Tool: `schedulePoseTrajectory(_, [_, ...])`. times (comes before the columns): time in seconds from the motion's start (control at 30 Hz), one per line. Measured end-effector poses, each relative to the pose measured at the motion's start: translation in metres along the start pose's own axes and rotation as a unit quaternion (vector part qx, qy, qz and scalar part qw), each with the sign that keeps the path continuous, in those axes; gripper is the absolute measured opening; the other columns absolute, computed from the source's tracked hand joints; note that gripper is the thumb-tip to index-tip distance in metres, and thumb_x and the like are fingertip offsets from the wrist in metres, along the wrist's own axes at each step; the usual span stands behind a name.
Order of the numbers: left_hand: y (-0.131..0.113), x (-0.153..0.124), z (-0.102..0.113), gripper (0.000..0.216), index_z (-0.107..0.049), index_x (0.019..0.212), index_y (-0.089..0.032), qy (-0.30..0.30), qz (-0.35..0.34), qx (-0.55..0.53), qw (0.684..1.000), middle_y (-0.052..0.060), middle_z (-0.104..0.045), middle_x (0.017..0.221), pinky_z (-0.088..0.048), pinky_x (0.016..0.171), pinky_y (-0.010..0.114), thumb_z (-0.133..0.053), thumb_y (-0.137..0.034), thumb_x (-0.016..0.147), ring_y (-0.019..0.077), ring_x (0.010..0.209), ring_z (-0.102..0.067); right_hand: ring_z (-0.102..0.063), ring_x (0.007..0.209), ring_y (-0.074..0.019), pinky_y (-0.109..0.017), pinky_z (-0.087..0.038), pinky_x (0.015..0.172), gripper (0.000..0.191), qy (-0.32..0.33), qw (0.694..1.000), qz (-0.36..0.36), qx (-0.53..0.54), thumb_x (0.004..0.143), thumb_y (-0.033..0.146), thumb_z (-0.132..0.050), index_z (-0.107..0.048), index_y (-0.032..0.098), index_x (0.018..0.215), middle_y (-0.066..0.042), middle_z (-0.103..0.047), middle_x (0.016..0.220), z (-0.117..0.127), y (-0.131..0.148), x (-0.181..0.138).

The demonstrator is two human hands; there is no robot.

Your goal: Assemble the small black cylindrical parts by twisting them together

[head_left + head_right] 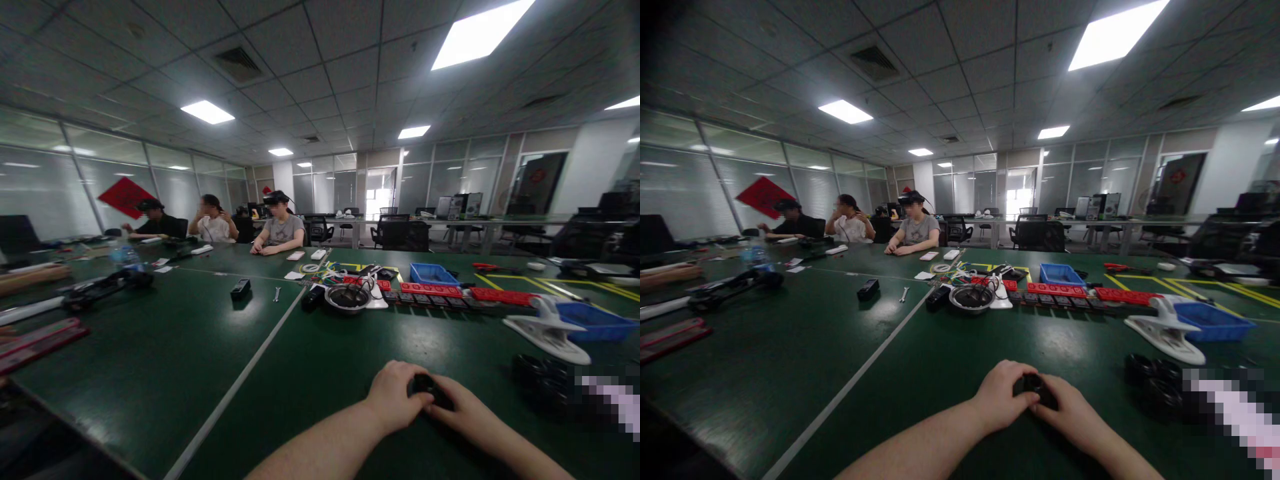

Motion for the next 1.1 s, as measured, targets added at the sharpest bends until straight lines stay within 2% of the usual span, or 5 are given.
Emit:
schedulePoseTrajectory(0.2, [0.000,-0.001,-0.002,0.037,-0.057,0.105,-0.024,0.005,0.002,0.015,1.000,0.001,-0.061,0.100,-0.041,0.083,0.031,-0.064,-0.035,0.070,0.0197,0.095,-0.051,-0.057,0.088,-0.0233,-0.031,-0.044,0.077,0.034,0.047,0.996,0.001,0.069,0.069,0.034,-0.053,-0.058,0.016,0.096,-0.007,-0.063,0.095,0.002,0.004,-0.003])
schedulePoseTrajectory(0.57, [0.005,-0.001,0.003,0.036,-0.059,0.087,-0.021,-0.040,0.045,0.030,0.998,0.001,-0.058,0.087,-0.043,0.073,0.030,-0.070,-0.041,0.060,0.0198,0.085,-0.052,-0.057,0.076,-0.0250,-0.033,-0.040,0.067,0.023,-0.054,0.980,-0.034,-0.188,0.071,0.038,-0.053,-0.059,0.018,0.081,-0.008,-0.063,0.080,0.002,0.014,-0.005])
schedulePoseTrajectory(0.73, [0.002,0.002,0.000,0.033,-0.057,0.103,-0.022,-0.028,-0.004,0.002,1.000,0.003,-0.059,0.101,-0.040,0.086,0.032,-0.062,-0.025,0.071,0.0201,0.096,-0.050,-0.054,0.088,-0.0244,-0.033,-0.041,0.075,0.040,-0.023,0.997,0.021,-0.067,0.066,0.040,-0.059,-0.055,0.018,0.100,-0.009,-0.059,0.096,0.007,0.013,-0.005])
schedulePoseTrajectory(0.9, [0.002,0.003,-0.003,0.040,-0.052,0.114,-0.023,-0.006,-0.019,-0.019,1.000,0.003,-0.058,0.110,-0.038,0.091,0.033,-0.058,-0.021,0.075,0.0202,0.102,-0.049,-0.054,0.082,-0.0213,-0.031,-0.042,0.072,0.027,0.020,0.998,0.033,0.052,0.069,0.030,-0.056,-0.056,0.015,0.090,-0.006,-0.059,0.089,0.006,-0.001,-0.003])
schedulePoseTrajectory(1.1, [0.009,0.004,-0.003,0.031,-0.059,0.097,-0.020,-0.033,0.007,-0.016,0.999,0.004,-0.060,0.094,-0.042,0.080,0.034,-0.066,-0.025,0.067,0.0208,0.091,-0.052,-0.053,0.064,-0.0172,-0.024,-0.036,0.054,0.022,-0.058,0.994,-0.046,-0.083,0.066,0.036,-0.059,-0.050,0.017,0.071,-0.002,-0.058,0.070,0.003,-0.005,-0.001])
Point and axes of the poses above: each hand's wrist, its own x-axis towards the middle knuckle, its own z-axis out of the back of the hand, y = z × x, the point moved 8 cm from there along x, towards the middle knuckle
